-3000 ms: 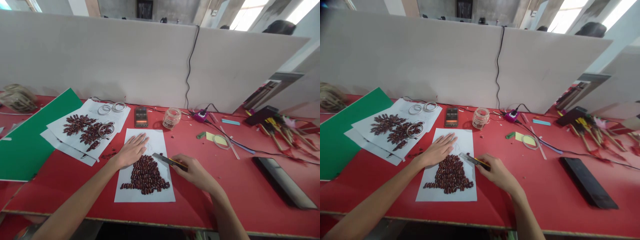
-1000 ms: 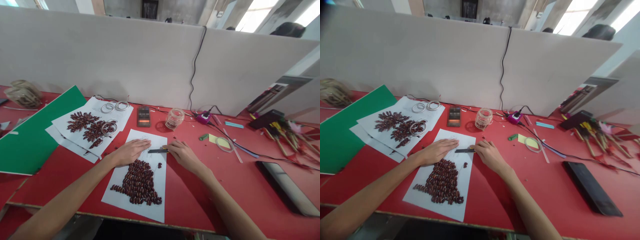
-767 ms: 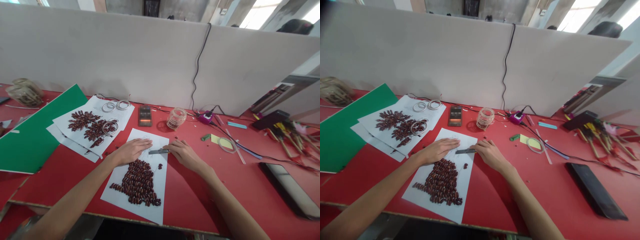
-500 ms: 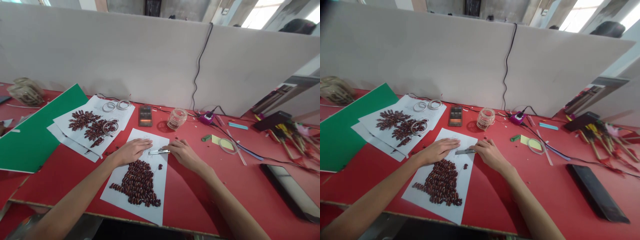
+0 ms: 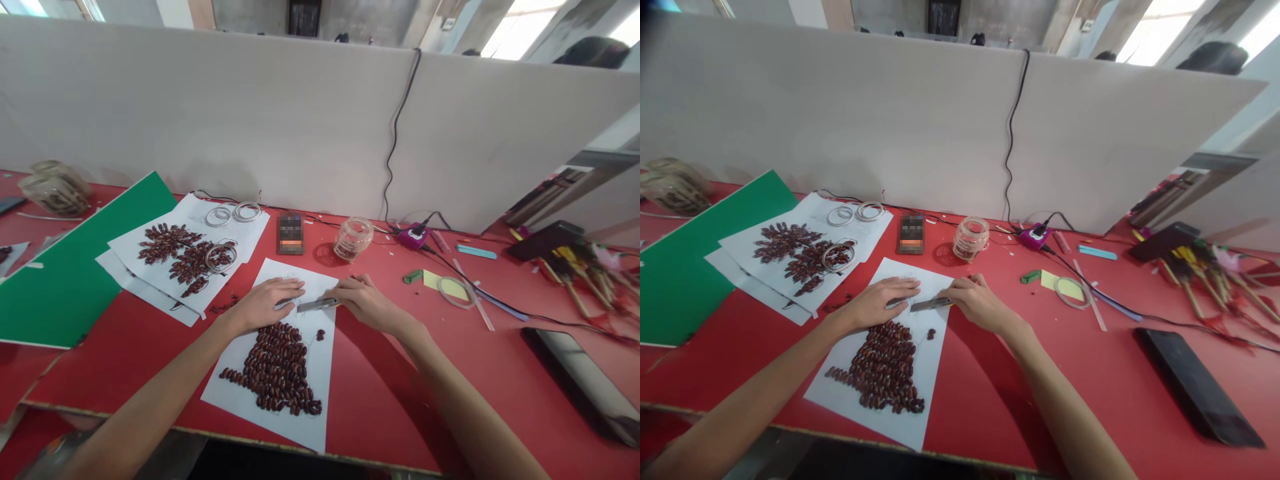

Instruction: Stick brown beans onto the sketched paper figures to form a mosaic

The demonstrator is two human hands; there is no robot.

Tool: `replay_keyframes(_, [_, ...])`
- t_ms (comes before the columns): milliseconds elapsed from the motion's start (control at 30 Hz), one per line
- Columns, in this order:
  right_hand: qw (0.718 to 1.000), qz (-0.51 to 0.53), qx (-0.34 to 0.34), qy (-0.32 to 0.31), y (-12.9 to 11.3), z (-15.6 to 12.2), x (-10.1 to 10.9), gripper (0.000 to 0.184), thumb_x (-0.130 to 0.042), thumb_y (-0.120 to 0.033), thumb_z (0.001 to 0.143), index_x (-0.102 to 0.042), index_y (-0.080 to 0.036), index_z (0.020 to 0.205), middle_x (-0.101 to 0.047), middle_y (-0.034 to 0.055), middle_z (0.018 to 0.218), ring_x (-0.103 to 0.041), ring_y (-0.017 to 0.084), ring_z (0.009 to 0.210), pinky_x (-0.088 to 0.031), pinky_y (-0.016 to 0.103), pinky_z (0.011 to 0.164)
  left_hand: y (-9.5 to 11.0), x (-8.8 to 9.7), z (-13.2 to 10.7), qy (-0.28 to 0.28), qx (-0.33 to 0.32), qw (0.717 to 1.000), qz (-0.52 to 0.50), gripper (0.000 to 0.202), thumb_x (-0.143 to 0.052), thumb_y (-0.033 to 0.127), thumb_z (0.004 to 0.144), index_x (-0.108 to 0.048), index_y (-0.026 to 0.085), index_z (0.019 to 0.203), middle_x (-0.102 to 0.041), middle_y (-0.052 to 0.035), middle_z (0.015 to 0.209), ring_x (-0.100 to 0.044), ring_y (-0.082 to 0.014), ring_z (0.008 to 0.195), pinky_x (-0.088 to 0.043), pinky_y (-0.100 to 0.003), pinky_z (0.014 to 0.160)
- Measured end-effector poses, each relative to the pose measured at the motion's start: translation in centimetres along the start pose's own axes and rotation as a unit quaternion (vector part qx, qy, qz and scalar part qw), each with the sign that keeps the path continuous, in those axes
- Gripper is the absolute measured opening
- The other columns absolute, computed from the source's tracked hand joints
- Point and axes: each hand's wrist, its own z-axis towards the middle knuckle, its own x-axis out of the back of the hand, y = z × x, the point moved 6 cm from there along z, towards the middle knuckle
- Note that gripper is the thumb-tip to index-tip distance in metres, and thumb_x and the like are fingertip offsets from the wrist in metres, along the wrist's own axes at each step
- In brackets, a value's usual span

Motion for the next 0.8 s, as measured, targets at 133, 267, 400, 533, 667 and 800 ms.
replay_keyframes(133, [1.000, -0.008, 0.008, -0.006, 0.3, 0.5, -0.1, 0.044, -0.032, -0.019, 0.110, -0.073, -0.027, 0.125, -0.075, 0.0083, 0.107, -0.063, 0.020, 0.089, -0.031, 0.038, 0.085, 0.0, -0.1, 0.1, 0.011, -0.005, 1.000, -0.001, 0.044, -0.053, 0.026, 0.102, -0.061, 0.028, 0.145, -0.055, -0.0015, 0.155, -0.047, -0.0207, 0.148, -0.035, -0.044, 0.127])
replay_keyframes(267, [1.000, -0.006, 0.027, 0.006, 0.5, 0.4, -0.4, 0.045, -0.030, -0.017, 0.110, -0.071, -0.027, 0.127, -0.074, 0.0083, 0.109, -0.062, 0.020, 0.091, -0.029, 0.038, 0.087, 0.2, 0.1, 0.1, 0.012, -0.001, 1.000, 0.002, 0.043, -0.052, 0.026, 0.103, -0.062, 0.027, 0.145, -0.055, -0.0013, 0.155, -0.047, -0.0198, 0.148, -0.035, -0.043, 0.127])
replay_keyframes(400, [0.999, -0.012, 0.043, 0.032, 0.3, -0.1, -0.6, 0.043, -0.031, -0.012, 0.108, -0.069, -0.023, 0.125, -0.073, 0.0088, 0.110, -0.062, 0.020, 0.094, -0.030, 0.040, 0.092, 0.4, 0.2, 0.1, 0.011, 0.002, 1.000, 0.003, 0.043, -0.053, 0.025, 0.102, -0.062, 0.025, 0.144, -0.055, -0.0015, 0.155, -0.047, -0.0190, 0.148, -0.034, -0.042, 0.127])
replay_keyframes(533, [0.996, -0.038, 0.057, 0.052, 0.0, -0.7, -1.0, 0.047, -0.029, -0.006, 0.105, -0.068, -0.023, 0.126, -0.073, 0.0101, 0.112, -0.063, 0.021, 0.096, -0.032, 0.041, 0.096, 0.3, 0.1, 0.1, 0.007, 0.003, 1.000, 0.006, 0.043, -0.053, 0.024, 0.102, -0.062, 0.026, 0.144, -0.055, -0.0012, 0.155, -0.047, -0.0186, 0.148, -0.034, -0.042, 0.127])
replay_keyframes(667, [0.993, -0.057, 0.073, 0.071, 0.0, -1.5, -1.5, 0.051, -0.026, -0.002, 0.104, -0.065, -0.022, 0.129, -0.073, 0.0102, 0.116, -0.065, 0.020, 0.101, -0.033, 0.041, 0.098, 0.1, 0.0, 0.1, 0.012, -0.002, 1.000, 0.004, 0.044, -0.053, 0.024, 0.102, -0.061, 0.026, 0.145, -0.054, -0.0018, 0.156, -0.047, -0.0189, 0.148, -0.034, -0.042, 0.127])
replay_keyframes(800, [0.989, -0.076, 0.086, 0.088, -0.1, -2.1, -1.7, 0.049, -0.029, -0.001, 0.103, -0.064, -0.022, 0.130, -0.073, 0.0105, 0.118, -0.066, 0.019, 0.103, -0.036, 0.040, 0.096, 0.1, -0.1, 0.0, 0.019, -0.009, 1.000, 0.002, 0.042, -0.052, 0.025, 0.103, -0.062, 0.025, 0.144, -0.055, -0.0023, 0.155, -0.047, -0.0191, 0.148, -0.034, -0.042, 0.127])
